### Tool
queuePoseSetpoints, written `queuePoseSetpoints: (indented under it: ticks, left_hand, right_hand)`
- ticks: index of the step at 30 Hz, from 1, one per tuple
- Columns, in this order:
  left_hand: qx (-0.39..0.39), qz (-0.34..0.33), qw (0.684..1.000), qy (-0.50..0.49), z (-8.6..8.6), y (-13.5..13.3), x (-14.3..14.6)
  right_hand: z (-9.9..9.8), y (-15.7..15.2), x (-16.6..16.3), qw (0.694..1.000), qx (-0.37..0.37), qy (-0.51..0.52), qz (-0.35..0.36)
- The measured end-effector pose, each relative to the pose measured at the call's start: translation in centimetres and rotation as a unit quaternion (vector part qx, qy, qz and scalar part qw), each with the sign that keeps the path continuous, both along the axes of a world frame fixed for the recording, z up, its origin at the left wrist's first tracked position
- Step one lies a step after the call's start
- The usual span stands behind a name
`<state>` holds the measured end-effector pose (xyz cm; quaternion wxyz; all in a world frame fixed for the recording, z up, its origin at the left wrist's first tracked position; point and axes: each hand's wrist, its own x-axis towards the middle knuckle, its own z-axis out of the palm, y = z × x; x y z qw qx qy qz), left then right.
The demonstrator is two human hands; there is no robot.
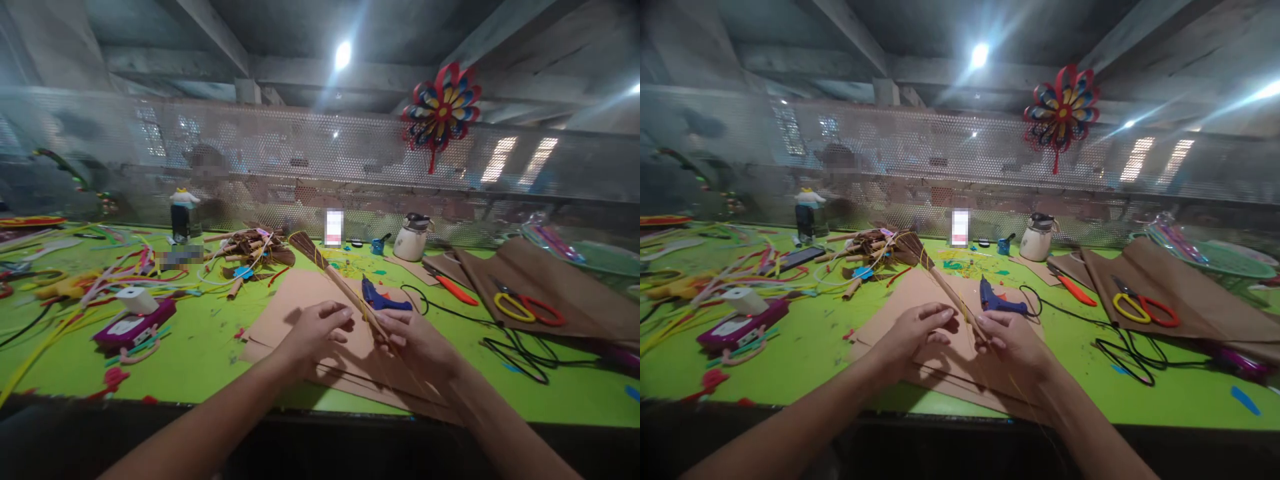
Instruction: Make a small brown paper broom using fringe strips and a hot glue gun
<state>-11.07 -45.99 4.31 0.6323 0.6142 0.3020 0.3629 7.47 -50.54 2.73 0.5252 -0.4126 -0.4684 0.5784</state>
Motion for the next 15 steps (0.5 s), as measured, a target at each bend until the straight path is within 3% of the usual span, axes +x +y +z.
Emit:
queuePoseSetpoints:
  ticks: [3, 6, 10, 15]
  left_hand:
    - [-0.053, -0.039, 0.99, -0.121, -0.1, 0.6, 0.2]
    - [-0.04, -0.01, 0.984, -0.173, 0.0, 0.3, 0.1]
    - [-0.017, 0.005, 0.987, -0.16, 0.7, -0.6, -0.4]
    - [0.03, -0.02, 0.994, -0.106, 3.0, -0.1, -1.3]
  right_hand:
    - [-0.1, -0.4, -1.1, 0.999, 0.006, 0.051, 0.015]
    - [-0.6, -0.6, -2.2, 0.994, 0.019, 0.099, 0.047]
    - [-1.5, -0.6, -4.0, 0.978, 0.045, 0.176, 0.099]
    - [-1.8, -0.4, -6.2, 0.957, 0.055, 0.255, 0.13]
